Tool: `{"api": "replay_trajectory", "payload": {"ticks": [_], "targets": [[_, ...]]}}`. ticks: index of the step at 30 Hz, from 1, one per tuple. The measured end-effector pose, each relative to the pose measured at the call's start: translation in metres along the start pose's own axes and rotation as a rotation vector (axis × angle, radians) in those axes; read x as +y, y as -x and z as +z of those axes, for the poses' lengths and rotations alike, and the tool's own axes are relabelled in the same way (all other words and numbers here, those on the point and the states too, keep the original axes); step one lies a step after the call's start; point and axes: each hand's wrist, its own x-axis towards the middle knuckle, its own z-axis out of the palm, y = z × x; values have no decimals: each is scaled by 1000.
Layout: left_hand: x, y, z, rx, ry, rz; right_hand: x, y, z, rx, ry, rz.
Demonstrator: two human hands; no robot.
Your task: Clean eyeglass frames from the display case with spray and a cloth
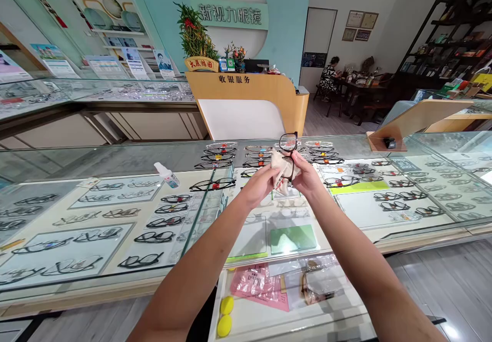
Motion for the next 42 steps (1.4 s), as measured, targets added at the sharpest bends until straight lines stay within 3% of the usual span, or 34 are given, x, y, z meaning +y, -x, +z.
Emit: {"api": "replay_trajectory", "payload": {"ticks": [7, 14, 21, 26, 31, 35, 42], "targets": [[2, 0, -3, 113, -38, -42, -1, 2, 1, -25, 41, -4], [3, 0, -2, 143, -110, -107, 0, 6, 4, -44, 66, 12], [-2, 1, 6, 281, -194, 108, -1, 9, 8, -83, 88, 4], [1, 2, 1, 259, -235, 107, 1, 4, 1, -96, 101, -14], [5, -6, -17, 287, -194, 77, -4, 1, -3, -48, 102, -35], [7, -11, -28, 324, -119, 174, -6, 3, -1, -74, 253, -60], [9, -12, -26, 271, -121, 300, 0, 4, 2, -224, 494, -50]]}}
